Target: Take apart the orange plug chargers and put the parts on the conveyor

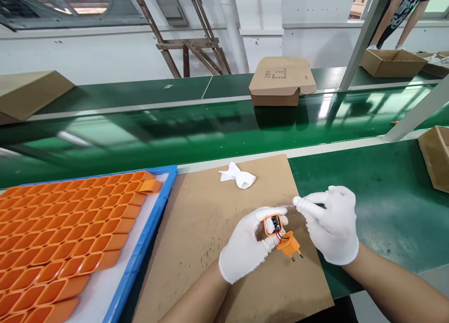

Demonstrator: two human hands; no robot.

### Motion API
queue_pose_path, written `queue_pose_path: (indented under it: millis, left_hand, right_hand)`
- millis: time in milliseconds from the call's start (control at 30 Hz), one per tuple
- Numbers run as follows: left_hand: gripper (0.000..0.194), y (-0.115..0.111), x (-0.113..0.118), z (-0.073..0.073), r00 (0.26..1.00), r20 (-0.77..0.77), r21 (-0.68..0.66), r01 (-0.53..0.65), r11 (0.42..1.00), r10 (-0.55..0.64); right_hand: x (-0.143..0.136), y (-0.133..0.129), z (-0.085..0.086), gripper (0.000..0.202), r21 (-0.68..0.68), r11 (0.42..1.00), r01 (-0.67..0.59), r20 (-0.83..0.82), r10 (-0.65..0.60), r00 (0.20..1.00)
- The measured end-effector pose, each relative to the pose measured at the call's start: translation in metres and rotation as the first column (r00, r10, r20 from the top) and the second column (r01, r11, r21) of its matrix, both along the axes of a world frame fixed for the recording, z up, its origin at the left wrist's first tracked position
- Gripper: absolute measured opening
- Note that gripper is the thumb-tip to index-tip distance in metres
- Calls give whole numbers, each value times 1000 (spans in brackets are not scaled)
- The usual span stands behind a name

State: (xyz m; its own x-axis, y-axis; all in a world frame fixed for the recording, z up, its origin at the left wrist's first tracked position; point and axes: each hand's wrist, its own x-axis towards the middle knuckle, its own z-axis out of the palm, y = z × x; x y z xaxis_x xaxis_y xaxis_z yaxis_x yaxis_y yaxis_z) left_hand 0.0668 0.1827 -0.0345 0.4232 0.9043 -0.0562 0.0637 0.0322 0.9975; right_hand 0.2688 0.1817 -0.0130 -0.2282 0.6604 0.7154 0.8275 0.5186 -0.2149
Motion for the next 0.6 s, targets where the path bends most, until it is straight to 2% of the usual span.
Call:
queue_pose_path:
  millis: [100, 200, 300, 367, 433, 500, 567, 600]
  left_hand:
    - [34, 0, 0, -1, 1000, -9, 7, 2, 1000, -2]
    - [37, 1, 0, -3, 1000, 1, -4, -9, 1000, 9]
    - [38, 1, -1, -5, 1000, 7, -35, -24, 999, 25]
    - [37, 0, 0, -5, 1000, -15, -47, -28, 999, 28]
    - [33, 0, 2, -4, 998, -51, -36, -36, 999, 35]
    - [29, 0, 4, -1, 998, -50, -16, -31, 999, 30]
    - [26, 0, 5, 1, 1000, -24, 3, -15, 1000, 15]
    - [28, 0, 6, 0, 1000, -15, 14, -13, 1000, 13]
  right_hand:
    - [-2, -2, -3, 35, -75, 995, -65, 10, 66, 998]
    - [-3, -1, -7, 37, -100, 995, -17, -9, 16, 1000]
    - [-2, 0, -8, 28, -62, 998, 11, -119, -18, 993]
    - [-3, 0, -5, 20, -84, 996, -7, -218, -11, 976]
    - [-6, -4, -2, 15, -148, 985, -91, -325, 38, 945]
    - [-9, -8, 2, 12, -193, 946, -259, -392, 168, 905]
    - [-11, -11, 4, 12, -202, 887, -415, -374, 322, 870]
    - [-11, -12, 5, 14, -204, 870, -450, -326, 373, 869]
